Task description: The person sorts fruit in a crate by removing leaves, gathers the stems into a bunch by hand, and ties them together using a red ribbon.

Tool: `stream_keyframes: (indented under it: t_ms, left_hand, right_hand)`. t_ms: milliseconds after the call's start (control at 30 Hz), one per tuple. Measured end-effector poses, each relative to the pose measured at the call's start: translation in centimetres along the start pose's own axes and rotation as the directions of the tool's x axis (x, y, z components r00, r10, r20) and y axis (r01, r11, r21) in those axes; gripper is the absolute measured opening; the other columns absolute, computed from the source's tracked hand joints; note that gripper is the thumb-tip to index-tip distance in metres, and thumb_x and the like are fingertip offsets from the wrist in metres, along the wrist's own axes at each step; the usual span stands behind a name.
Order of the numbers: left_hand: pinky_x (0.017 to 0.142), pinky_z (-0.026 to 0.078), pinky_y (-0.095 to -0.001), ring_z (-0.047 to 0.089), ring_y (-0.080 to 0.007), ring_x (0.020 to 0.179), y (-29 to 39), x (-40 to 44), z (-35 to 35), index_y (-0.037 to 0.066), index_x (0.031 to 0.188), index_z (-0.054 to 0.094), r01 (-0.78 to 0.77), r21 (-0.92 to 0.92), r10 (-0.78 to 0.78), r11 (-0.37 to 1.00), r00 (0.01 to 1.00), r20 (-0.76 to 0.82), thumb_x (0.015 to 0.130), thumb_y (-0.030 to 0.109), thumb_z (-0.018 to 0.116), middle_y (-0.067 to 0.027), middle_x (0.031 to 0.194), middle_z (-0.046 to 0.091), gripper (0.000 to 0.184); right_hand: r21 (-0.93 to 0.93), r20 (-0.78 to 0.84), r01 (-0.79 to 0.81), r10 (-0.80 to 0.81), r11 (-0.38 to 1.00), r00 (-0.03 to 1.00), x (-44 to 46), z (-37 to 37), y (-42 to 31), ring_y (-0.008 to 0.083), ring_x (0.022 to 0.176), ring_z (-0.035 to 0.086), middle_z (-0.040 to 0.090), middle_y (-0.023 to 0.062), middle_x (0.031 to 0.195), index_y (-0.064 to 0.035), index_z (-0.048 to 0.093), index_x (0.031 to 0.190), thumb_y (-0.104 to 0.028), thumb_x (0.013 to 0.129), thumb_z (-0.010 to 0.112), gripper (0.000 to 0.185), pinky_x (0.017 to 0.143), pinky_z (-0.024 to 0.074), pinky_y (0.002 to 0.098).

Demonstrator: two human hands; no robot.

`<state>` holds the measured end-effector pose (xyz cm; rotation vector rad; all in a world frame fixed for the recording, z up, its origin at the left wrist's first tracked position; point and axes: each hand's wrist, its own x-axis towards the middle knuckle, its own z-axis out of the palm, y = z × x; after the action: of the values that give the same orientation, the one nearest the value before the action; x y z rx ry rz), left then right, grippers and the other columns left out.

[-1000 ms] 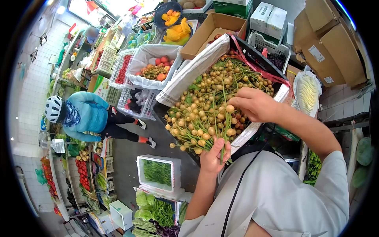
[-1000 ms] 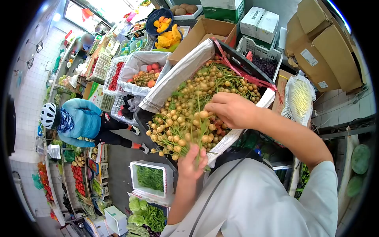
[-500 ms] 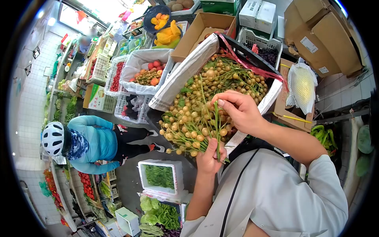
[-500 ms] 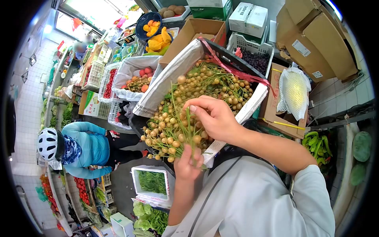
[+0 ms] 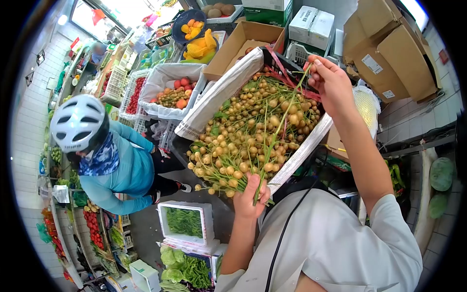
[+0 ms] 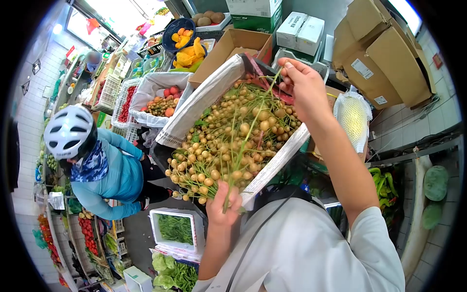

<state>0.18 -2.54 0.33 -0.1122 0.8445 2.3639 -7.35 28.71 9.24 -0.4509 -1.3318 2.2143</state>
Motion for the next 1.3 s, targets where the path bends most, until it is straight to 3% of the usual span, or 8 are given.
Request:
stream_keyframes:
  t_ms: [267,433,767,1000,1067,1133,1267,1300]
  left_hand:
    - [0.048,0.036,-0.0248,0.048,-0.0108,0.061,0.1,-0.2,-0.5,0.013,0.089,0.050,0.010,-0.042,-0.009,0.999,1.000,0.021,0.103,0.013,0.062,0.0007,0.069,0.046,0.019]
    - [0.047,0.035,-0.0251,0.044,-0.0106,0.059,0.1,0.1,0.0,0.013,0.091,0.051,0.019,-0.027,-0.019,0.999,1.000,0.006,0.105,0.016,0.061,0.0002,0.067,0.044,0.018]
    - [0.048,0.037,-0.0257,0.043,-0.0103,0.057,-0.2,0.2,-0.6,0.013,0.098,0.052,0.021,-0.030,-0.020,0.999,0.999,0.041,0.106,0.018,0.060,-0.0014,0.070,0.049,0.012]
    - [0.049,0.037,-0.0252,0.047,-0.0097,0.060,0.1,0.1,0.8,0.012,0.104,0.056,0.077,0.116,-0.071,0.990,0.996,-0.060,0.105,0.020,0.061,0.0008,0.076,0.050,0.010]
    - [0.049,0.038,-0.0260,0.050,-0.0100,0.061,-0.3,0.1,-0.3,0.011,0.107,0.057,0.078,0.080,-0.076,0.994,0.997,-0.026,0.104,0.019,0.063,-0.0001,0.079,0.055,0.011]
    - [0.054,0.041,-0.0276,0.043,-0.0080,0.056,-0.3,0.3,-0.4,0.009,0.105,0.056,0.087,-0.015,-0.086,0.996,0.994,0.064,0.103,0.015,0.065,-0.0096,0.088,0.064,0.011]
    - [0.055,0.040,-0.0275,0.043,-0.0084,0.059,-0.9,0.4,-1.9,0.006,0.106,0.060,0.020,-0.006,-0.019,1.000,0.988,0.150,0.101,0.048,0.063,-0.0030,0.087,0.061,0.042]
    - [0.056,0.039,-0.0268,0.047,-0.0097,0.064,-1.0,0.5,-2.3,0.006,0.117,0.061,0.034,-0.045,-0.028,0.998,0.991,0.134,0.098,0.056,0.062,-0.0020,0.091,0.062,0.054]
  right_hand:
    - [0.093,-0.214,0.105,-0.083,0.990,0.973,3.8,-4.7,-1.9,0.0057,0.073,0.053,0.060,-0.0027,0.087,0.0034,0.064,0.123,-0.010,0.105,0.057,0.024,0.071,0.0500,0.0245]
    - [-0.098,-0.018,0.153,-0.155,0.983,0.988,3.5,-5.2,-4.2,0.0049,0.078,0.055,0.061,-0.0035,0.090,0.0019,0.067,0.123,-0.016,0.105,0.060,0.026,0.076,0.0494,0.0228]
    - [-0.120,0.104,0.375,-0.364,0.919,0.925,0.7,-3.1,-4.9,0.0069,0.081,0.057,0.063,-0.0007,0.092,0.0032,0.066,0.122,-0.014,0.108,0.055,0.025,0.078,0.0490,0.0223]
    - [-0.296,0.547,0.712,-0.498,0.636,0.673,-7.4,3.8,-4.4,0.0146,0.090,0.065,0.067,0.0061,0.095,0.0029,0.067,0.114,-0.001,0.104,0.053,0.018,0.080,0.0529,0.0291]
    - [-0.259,0.808,0.889,-0.421,0.377,0.413,-8.8,4.6,-4.1,0.0237,0.090,0.067,0.067,0.0113,0.097,0.0021,0.068,0.115,0.003,0.093,0.062,0.023,0.079,0.0547,0.0342]
    - [-0.113,0.882,0.933,-0.398,0.341,0.252,-10.2,5.1,-1.3,0.0304,0.091,0.067,0.066,0.0135,0.101,0.0008,0.068,0.117,-0.001,0.081,0.069,0.036,0.080,0.0549,0.0375]
    - [-0.049,0.902,0.905,-0.371,0.423,0.222,-13.2,5.1,3.6,0.0282,0.089,0.066,0.066,0.0114,0.104,-0.0002,0.069,0.113,0.006,0.075,0.065,0.038,0.075,0.0523,0.0394]
    - [-0.071,0.928,0.875,-0.290,0.479,0.235,-13.6,4.7,4.3,0.0282,0.089,0.065,0.066,0.0105,0.103,-0.0013,0.069,0.113,0.003,0.075,0.066,0.038,0.075,0.0524,0.0395]
